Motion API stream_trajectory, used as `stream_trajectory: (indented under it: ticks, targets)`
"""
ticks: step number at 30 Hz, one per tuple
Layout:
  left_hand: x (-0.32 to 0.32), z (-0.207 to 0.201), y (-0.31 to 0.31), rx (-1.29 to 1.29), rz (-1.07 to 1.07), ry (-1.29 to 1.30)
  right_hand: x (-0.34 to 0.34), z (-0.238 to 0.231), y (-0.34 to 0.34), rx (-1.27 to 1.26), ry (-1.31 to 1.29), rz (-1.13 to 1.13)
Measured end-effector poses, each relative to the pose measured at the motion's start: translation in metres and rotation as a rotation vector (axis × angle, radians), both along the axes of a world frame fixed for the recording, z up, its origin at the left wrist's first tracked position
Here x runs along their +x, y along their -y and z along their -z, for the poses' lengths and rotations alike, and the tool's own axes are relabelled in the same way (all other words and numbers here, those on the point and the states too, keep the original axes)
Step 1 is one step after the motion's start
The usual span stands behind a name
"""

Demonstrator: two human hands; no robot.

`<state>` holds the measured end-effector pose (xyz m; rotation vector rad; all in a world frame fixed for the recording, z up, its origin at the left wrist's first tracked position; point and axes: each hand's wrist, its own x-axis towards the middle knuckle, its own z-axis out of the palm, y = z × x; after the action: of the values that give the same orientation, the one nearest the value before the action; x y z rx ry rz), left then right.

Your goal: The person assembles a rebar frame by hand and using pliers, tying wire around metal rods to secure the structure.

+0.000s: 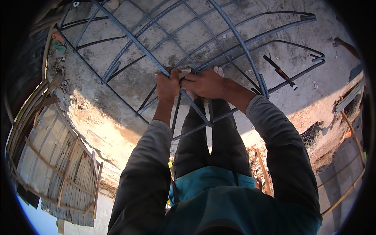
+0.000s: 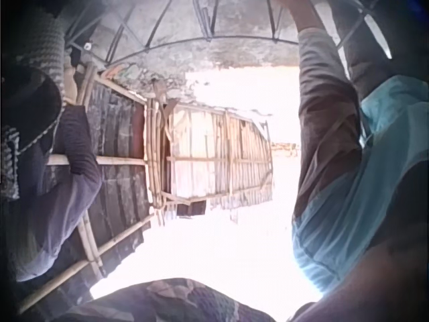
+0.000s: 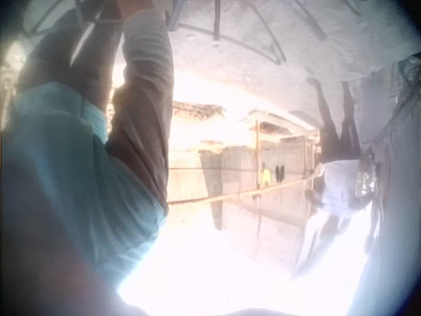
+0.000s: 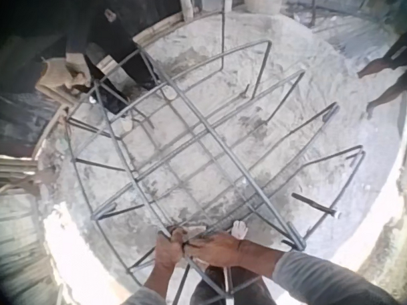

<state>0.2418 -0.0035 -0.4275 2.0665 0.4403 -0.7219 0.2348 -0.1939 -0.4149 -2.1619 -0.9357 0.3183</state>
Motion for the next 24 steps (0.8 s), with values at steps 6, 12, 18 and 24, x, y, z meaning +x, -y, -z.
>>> stream_trajectory:
  ticks: [6, 12, 18, 24]
  targets:
    - [-0.001, 0.003, 0.000, -0.012, 0.011, 0.008, -0.030, -0.006, -0.026, 0.188, -0.335, 0.417]
    - [-0.003, 0.009, 0.004, -0.090, -0.123, -0.039, -0.073, -0.068, -0.003, 0.318, -0.724, 0.978]
    - [-0.004, 0.004, -0.002, -0.123, -0.181, -0.095, -0.164, -0.066, 0.196, 0.081, -0.292, 1.719]
    - [0.004, 0.002, 0.008, -0.101, -0.130, -0.037, -0.168, 0.046, 0.294, -0.102, -0.310, 1.340]
